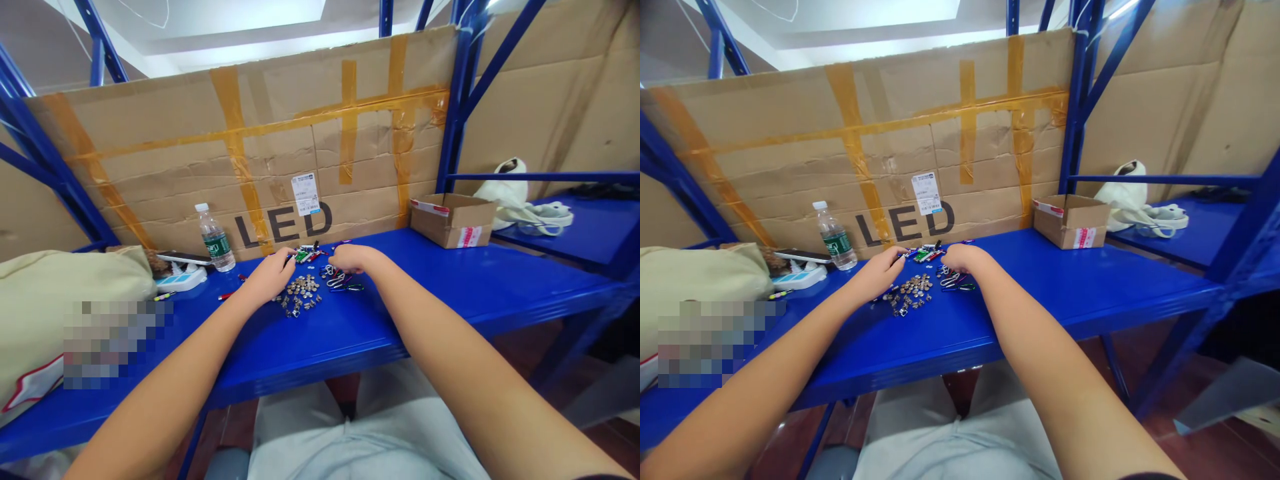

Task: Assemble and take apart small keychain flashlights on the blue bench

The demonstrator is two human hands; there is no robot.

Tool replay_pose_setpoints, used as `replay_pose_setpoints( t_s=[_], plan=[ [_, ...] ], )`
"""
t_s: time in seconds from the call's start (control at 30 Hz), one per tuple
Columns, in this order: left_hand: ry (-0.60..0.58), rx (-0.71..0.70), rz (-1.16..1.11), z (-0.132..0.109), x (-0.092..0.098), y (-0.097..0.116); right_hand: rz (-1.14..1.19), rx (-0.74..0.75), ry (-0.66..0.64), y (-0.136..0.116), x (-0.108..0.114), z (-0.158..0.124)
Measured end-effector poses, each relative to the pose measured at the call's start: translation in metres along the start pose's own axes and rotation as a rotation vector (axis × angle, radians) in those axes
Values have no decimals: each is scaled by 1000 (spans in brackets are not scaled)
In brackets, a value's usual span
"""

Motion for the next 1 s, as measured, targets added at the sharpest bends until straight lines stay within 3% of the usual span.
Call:
replay_pose_setpoints(
  t_s=[0.07,0.17,0.23,0.37,0.57,0.67,0.8,0.87,0.93,1.0],
  plan=[
    [-29,1,10,1,-4,-7,-69,-78,-31,13,3,-4],
    [-19,-3,0,2,-7,-11,-68,-52,100,10,17,-6],
    [33,-30,-8,3,-6,-7,65,30,128,-3,16,-6],
    [132,-119,50,2,-3,6,445,241,46,-40,-7,-6],
    [155,-145,-5,3,-3,11,322,431,363,-66,-4,-12],
    [56,-53,-340,6,-12,0,232,480,453,-70,2,-18],
    [-309,211,-989,2,-46,-13,66,550,569,-80,7,-33],
    [-404,263,-1108,-2,-51,-13,27,580,608,-85,6,-37],
    [-325,257,-1042,0,-42,-19,94,588,587,-85,3,-34],
    [-131,190,-828,5,-23,-24,212,551,523,-80,-2,-25]
  ],
)
Point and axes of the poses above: each hand's wrist, its own z-axis towards the middle knuckle, its own x-axis out of the back of the hand, y = z × x, the point moved 9 cm from there along z, towards the middle knuckle, and after that the axes turned 6 degrees about z, right-handed, at the moved point
